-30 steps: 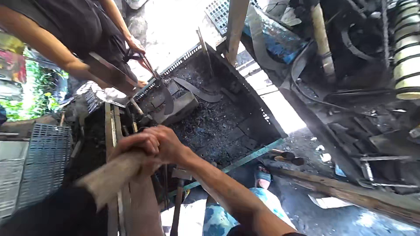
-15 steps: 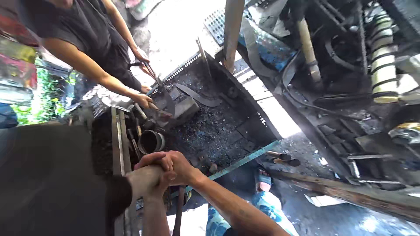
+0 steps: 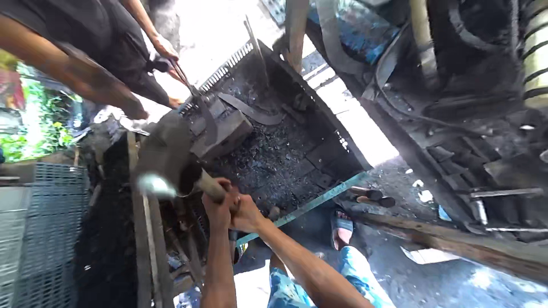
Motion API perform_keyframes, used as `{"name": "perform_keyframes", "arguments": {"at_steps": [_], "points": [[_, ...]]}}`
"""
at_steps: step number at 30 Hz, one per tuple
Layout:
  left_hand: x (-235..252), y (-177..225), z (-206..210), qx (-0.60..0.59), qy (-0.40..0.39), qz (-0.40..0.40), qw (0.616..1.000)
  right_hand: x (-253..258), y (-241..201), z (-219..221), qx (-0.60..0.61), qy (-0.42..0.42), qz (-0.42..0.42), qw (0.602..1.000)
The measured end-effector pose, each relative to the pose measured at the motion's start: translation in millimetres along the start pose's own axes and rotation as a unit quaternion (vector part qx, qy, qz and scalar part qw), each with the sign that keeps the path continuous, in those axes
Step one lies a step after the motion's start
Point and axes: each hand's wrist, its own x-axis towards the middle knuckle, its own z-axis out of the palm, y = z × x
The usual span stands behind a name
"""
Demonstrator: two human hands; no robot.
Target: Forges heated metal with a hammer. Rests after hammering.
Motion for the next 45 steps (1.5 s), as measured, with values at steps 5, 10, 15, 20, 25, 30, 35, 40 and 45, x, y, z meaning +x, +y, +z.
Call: {"name": "perform_keyframes", "arguments": {"at_steps": [5,10,15,20,25,30,35,40,45], "points": [[-16,165,6,-0.004,-0.116,0.177,0.977,-12,-144,-24,0.074,0.004,-0.263,0.962],[80,99,-5,0.022,-0.117,0.244,0.962,86,-114,-42,-0.061,0.027,-0.235,0.970],[59,-131,9,-0.060,0.023,-0.142,0.988,62,79,-17,-0.058,-0.050,0.193,0.978],[0,34,-2,-0.099,-0.045,0.086,0.990,6,-38,-18,-0.090,-0.020,-0.062,0.994],[14,190,-10,-0.007,-0.145,0.303,0.942,21,-179,-30,-0.052,0.034,-0.343,0.937],[89,75,-4,-0.017,-0.094,0.218,0.971,96,-92,-35,-0.093,0.054,-0.214,0.971],[60,-130,2,-0.107,0.002,-0.133,0.985,60,62,-21,-0.103,-0.044,0.199,0.974],[5,71,-19,-0.143,-0.073,0.127,0.979,7,-78,-15,-0.164,-0.013,-0.122,0.979],[26,196,-30,-0.023,-0.131,0.311,0.941,36,-198,-19,-0.090,0.039,-0.357,0.929]]}}
